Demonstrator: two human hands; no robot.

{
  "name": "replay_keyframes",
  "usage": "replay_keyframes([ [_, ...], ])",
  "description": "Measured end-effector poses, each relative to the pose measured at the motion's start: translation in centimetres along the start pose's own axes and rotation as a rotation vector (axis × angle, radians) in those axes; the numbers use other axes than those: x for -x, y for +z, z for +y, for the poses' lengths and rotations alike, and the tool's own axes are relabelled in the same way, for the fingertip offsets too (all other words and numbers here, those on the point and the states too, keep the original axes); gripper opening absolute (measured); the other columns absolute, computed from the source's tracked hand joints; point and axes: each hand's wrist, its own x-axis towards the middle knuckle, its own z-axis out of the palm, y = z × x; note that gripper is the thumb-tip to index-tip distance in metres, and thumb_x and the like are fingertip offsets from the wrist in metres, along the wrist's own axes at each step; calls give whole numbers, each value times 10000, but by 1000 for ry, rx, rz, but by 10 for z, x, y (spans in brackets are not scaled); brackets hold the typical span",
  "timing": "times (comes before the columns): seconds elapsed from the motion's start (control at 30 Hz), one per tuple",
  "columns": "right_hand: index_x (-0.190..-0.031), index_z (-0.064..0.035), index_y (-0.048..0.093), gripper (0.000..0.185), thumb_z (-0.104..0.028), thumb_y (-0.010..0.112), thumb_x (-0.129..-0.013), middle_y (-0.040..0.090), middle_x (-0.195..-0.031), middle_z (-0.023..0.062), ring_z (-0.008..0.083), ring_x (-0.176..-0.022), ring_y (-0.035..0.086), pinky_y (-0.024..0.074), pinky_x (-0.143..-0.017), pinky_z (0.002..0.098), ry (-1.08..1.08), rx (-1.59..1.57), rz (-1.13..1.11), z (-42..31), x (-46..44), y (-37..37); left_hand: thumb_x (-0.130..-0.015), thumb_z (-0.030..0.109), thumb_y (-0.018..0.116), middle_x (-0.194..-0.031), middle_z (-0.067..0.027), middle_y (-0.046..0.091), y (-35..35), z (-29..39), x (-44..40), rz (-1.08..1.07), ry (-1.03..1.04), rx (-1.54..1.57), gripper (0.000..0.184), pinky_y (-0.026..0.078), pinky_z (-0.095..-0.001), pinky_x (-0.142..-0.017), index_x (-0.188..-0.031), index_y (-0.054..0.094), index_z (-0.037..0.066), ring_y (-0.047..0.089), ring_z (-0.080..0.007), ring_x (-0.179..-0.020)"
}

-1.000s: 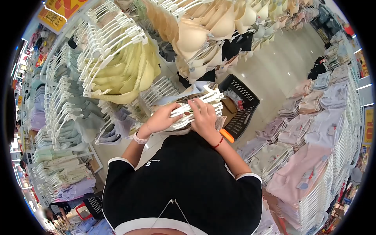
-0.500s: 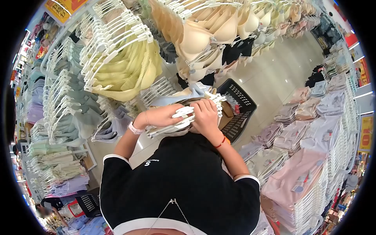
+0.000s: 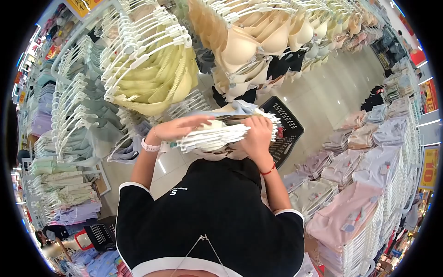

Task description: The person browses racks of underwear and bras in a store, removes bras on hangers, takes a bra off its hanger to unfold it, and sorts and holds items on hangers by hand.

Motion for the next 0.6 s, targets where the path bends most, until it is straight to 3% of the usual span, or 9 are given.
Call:
replay_keyframes([
  [0.07,-776,-70,565,173,-76,625,-615,549,-737,62,256,-766,529,355,-775,359,58,18,53,7,-5,-8,-899,463,462,-1392,-113,355,-6,-14,8,156,118,-90,656,280,-373,-1042,-1374,322,33,337,-229,-1274],
  [0.1,-776,-70,575,172,-89,632,-614,547,-737,59,252,-765,527,354,-769,354,98,16,50,11,-7,-11,-796,554,583,-1395,-134,346,0,-17,11,179,84,58,821,254,-381,-1060,-1364,328,19,324,-247,-1287],
  [0.13,-776,-71,586,173,-101,639,-614,546,-738,55,248,-763,525,353,-762,350,138,15,49,15,-8,-13,-639,564,735,-1396,-148,341,4,-13,12,195,199,-31,1025,228,-385,-1072,-1370,294,-4,323,-247,-1288],
  [0.2,-772,-73,599,167,-110,642,-615,543,-737,50,245,-759,520,353,-752,344,189,-4,38,21,-7,-18,-526,561,804,-1395,-149,341,33,0,4,315,232,-108,1174,212,-391,-1078,-1378,244,-19,323,-243,-1288],
  [0.23,-769,-74,601,161,-108,639,-617,541,-736,49,246,-757,518,352,-749,344,198,-26,27,23,-7,-19,-534,448,849,-1368,-145,373,36,-2,2,379,242,-512,1160,246,-392,-1063,-1389,206,2,346,-238,-1273],
  [0.33,-770,-72,601,148,-96,625,-625,540,-727,46,248,-742,510,354,-739,348,187,-67,25,22,-8,-23,-531,299,881,-1332,-133,406,42,-10,-5,495,212,-414,1114,291,-384,-1038,-1379,215,20,374,-235,-1252],
  [0.37,-768,-71,602,145,-94,623,-627,542,-726,45,247,-742,511,354,-740,350,183,-59,-1,24,-7,-24,-561,151,864,-1268,-113,467,43,-7,-8,536,227,-391,954,355,-357,-988,-1328,312,25,448,-211,-1178],
  [0.5,-761,-66,603,128,-90,619,-636,580,-760,39,245,-755,520,355,-758,356,198,-96,-56,31,-5,-26,-656,111,787,-1119,-109,571,53,-41,-17,656,185,-452,619,427,-302,-889,-1162,460,-27,542,-144,-1012],
  [0.6,-814,-72,619,151,-74,615,-663,619,-857,41,237,-852,547,350,-837,364,203,-150,-161,34,-2,-30,-649,163,780,-997,-124,573,66,-45,-27,654,264,-121,503,428,-309,-832,-1061,559,-22,538,-221,-942],
])
